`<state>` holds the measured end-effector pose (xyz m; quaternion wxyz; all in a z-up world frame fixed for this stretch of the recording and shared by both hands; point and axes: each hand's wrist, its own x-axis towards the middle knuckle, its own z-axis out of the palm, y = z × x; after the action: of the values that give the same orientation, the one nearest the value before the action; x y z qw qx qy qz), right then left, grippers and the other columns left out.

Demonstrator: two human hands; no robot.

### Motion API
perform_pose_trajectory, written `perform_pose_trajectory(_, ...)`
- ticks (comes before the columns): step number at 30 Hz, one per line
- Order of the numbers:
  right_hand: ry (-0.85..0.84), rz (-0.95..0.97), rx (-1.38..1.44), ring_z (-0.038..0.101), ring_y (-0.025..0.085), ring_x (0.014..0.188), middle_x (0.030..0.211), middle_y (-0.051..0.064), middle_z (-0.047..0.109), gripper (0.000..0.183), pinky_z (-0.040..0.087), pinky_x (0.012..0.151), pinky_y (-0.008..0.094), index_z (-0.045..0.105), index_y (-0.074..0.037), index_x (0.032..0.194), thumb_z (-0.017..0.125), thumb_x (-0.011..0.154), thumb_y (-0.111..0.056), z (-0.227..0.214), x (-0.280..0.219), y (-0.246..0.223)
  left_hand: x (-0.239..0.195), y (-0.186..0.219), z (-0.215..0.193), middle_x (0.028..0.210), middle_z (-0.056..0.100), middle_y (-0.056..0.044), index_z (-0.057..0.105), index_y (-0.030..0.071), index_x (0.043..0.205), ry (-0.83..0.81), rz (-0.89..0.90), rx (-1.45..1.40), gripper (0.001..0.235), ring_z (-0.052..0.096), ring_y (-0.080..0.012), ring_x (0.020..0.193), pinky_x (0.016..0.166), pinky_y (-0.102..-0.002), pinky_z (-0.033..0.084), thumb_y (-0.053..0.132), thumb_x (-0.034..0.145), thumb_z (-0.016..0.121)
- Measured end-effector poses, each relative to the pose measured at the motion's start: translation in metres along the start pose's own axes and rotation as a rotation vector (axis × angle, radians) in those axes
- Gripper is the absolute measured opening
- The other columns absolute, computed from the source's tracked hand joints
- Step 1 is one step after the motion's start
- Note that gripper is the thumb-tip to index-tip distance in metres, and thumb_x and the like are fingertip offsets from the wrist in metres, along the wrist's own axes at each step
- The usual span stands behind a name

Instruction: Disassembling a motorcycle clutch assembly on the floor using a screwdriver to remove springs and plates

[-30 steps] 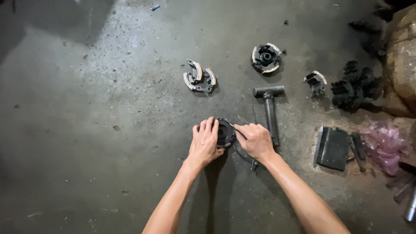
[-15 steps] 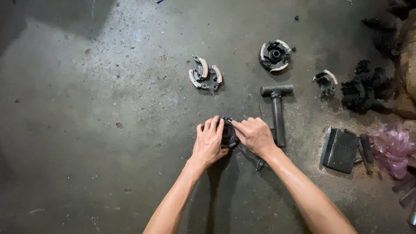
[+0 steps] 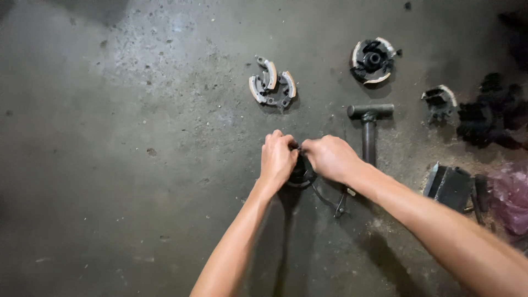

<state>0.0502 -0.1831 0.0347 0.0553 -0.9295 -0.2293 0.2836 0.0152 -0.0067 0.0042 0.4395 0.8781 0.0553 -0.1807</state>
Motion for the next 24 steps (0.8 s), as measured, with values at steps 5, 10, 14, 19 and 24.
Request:
perform_pose_trajectory(5,0.024,0.680,0.798,0.071,0.029,0.069,0.077,0.011,0.072,0.018,0.059,0.059,0.048,0.078,-0.019,0.100,0.068,0.085,-0.024,0.034,0.002,-0.005,0.001,0.000,0.002,0.094,0.058,-0.006,0.074,0.013,0.089,0.005,0.005,0.032,0.010,0.058,-0.0321,0.099,0.084,-0.046,0.055,0.016,0.080,0.076)
perform_pose_trajectory(10,0.102,0.920,1.546,0.056,0.017,0.047,0.074,0.007,0.049,0.024,0.056,0.043,0.040,0.063,0.005,0.106,0.070,0.090,-0.011,0.030,-0.017,-0.018,-0.012,-0.004,0.004,0.092,0.057,-0.008,0.069,0.008,0.088,0.077,0.121,0.057,0.012,0.058,-0.0344,0.097,0.083,-0.046,0.054,0.015,0.082,0.076)
perform_pose_trajectory(14,0.336,0.742,1.085,0.067,0.028,0.075,0.081,0.009,0.066,0.020,0.057,0.064,0.045,0.076,-0.010,0.101,0.075,0.089,-0.025,0.009,-0.047,-0.022,-0.019,-0.017,0.009,0.093,0.055,-0.003,0.064,0.019,0.090,0.333,0.553,0.433,0.003,0.056,-0.0263,0.091,0.072,-0.038,0.046,0.020,0.092,0.062)
perform_pose_trajectory(19,0.192,0.682,0.410,0.074,0.031,0.101,0.093,0.004,0.080,0.020,0.061,0.087,0.046,0.083,-0.028,0.097,0.065,0.089,-0.035,0.031,-0.058,0.003,-0.014,-0.015,0.007,0.095,0.052,-0.005,0.061,0.019,0.092,0.364,0.733,0.590,0.008,0.052,-0.0269,0.090,0.072,-0.038,0.043,0.012,0.093,0.057)
perform_pose_trajectory(24,0.139,0.693,0.498,0.075,0.039,0.094,0.088,0.014,0.078,0.021,0.061,0.080,0.052,0.081,-0.017,0.091,0.062,0.084,-0.022,0.023,-0.048,0.001,-0.005,-0.008,0.008,0.091,0.053,-0.007,0.060,0.014,0.087,0.302,0.824,0.708,0.003,0.053,-0.0277,0.087,0.069,-0.039,0.042,0.011,0.087,0.062)
